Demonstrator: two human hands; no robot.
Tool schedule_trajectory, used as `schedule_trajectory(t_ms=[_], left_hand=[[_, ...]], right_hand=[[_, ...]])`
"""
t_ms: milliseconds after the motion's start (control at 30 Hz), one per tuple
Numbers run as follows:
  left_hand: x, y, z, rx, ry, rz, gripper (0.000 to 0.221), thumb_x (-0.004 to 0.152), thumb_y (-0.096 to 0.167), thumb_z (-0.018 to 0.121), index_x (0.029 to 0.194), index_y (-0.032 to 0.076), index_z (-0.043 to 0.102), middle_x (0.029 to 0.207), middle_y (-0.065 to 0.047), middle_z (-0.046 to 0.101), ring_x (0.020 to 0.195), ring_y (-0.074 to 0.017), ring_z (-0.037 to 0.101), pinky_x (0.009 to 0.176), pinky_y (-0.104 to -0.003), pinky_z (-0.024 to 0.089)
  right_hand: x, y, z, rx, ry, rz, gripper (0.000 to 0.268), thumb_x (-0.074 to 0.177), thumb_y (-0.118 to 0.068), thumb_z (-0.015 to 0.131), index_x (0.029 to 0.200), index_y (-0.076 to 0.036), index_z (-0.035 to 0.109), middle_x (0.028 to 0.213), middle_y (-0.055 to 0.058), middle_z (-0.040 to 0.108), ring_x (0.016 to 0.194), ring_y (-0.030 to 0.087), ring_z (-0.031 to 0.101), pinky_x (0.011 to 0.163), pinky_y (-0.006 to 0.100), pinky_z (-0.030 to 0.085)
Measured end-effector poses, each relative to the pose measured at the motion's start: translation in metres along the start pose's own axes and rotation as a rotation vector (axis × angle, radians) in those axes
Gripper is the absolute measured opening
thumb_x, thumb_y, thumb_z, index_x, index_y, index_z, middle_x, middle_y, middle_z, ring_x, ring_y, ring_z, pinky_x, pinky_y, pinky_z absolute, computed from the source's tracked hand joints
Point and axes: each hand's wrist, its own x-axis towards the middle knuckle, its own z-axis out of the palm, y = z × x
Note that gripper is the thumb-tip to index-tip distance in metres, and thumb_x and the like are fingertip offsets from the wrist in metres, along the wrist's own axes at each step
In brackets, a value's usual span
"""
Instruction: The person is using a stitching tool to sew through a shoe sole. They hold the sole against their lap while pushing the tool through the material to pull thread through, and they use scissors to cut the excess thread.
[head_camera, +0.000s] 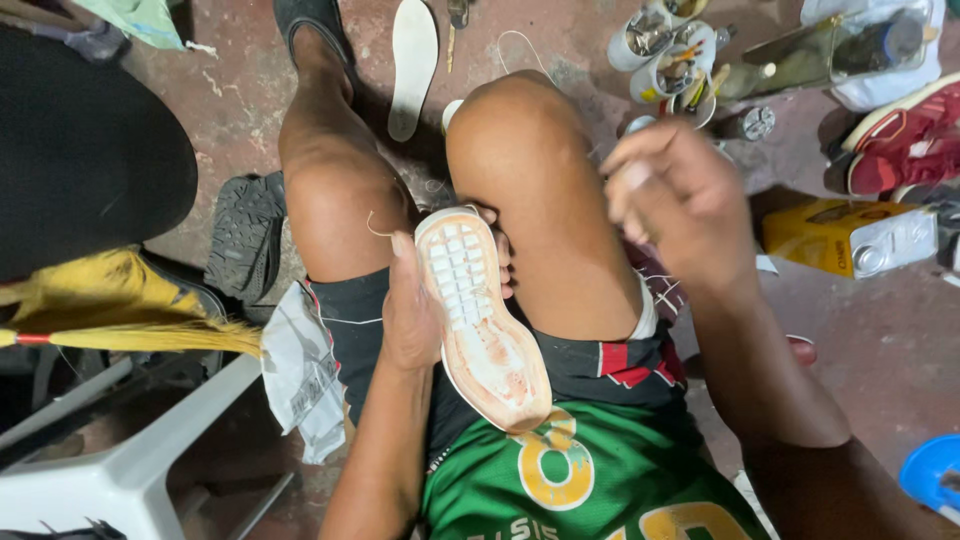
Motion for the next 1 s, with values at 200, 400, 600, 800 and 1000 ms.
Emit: schedule_trajectory(t_ms=[200,400,600,800,1000], left_hand=[[0.001,-0.004,0.013,0.090,0.092,0.039,0.082,0.104,0.068,0.027,0.141,-0.001,0.055,0.114,-0.015,0.070,0.097,-0.0227,0.069,0.090,-0.039,0.058],[0.001,-0.008,0.011,0.123,0.085,0.030,0.081,0.105,0.066,0.026,0.140,-0.001,0.055,0.115,-0.014,0.069,0.100,-0.0228,0.069,0.091,-0.039,0.059],[0.001,-0.005,0.010,0.145,0.090,0.028,0.081,0.106,0.066,0.024,0.138,-0.001,0.056,0.114,-0.013,0.069,0.099,-0.0228,0.068,0.092,-0.040,0.059],[-0.001,-0.003,0.012,0.256,0.057,0.034,0.083,0.104,0.067,0.024,0.138,-0.002,0.055,0.116,-0.014,0.068,0.102,-0.0232,0.068,0.094,-0.039,0.058],[0.002,0.000,0.011,0.260,0.049,-0.031,0.087,0.102,0.070,0.024,0.136,-0.002,0.056,0.114,-0.014,0.068,0.099,-0.0232,0.067,0.091,-0.038,0.058]], right_hand=[[-0.010,-0.047,0.037,-0.842,-0.220,-0.595,0.016,0.096,-0.013,0.071,0.112,-0.010,0.074,0.102,0.005,0.072,0.086,0.019,0.072,0.073,0.031,0.058],[-0.006,-0.056,0.048,-1.011,-0.240,-0.662,0.022,0.093,-0.013,0.073,0.115,-0.011,0.075,0.106,0.003,0.071,0.082,0.023,0.072,0.068,0.035,0.056],[-0.002,-0.057,0.046,-1.049,-0.274,-0.612,0.023,0.093,-0.015,0.072,0.115,-0.013,0.076,0.102,0.001,0.071,0.075,0.023,0.070,0.063,0.036,0.055],[0.006,-0.064,0.042,-1.099,-0.343,-0.592,0.019,0.092,-0.018,0.072,0.110,-0.013,0.076,0.100,0.002,0.071,0.075,0.026,0.070,0.061,0.038,0.054],[0.037,-0.063,0.033,-0.881,-0.546,-0.514,0.009,0.092,-0.018,0.072,0.096,-0.010,0.072,0.090,0.005,0.071,0.075,0.027,0.069,0.063,0.038,0.053]])
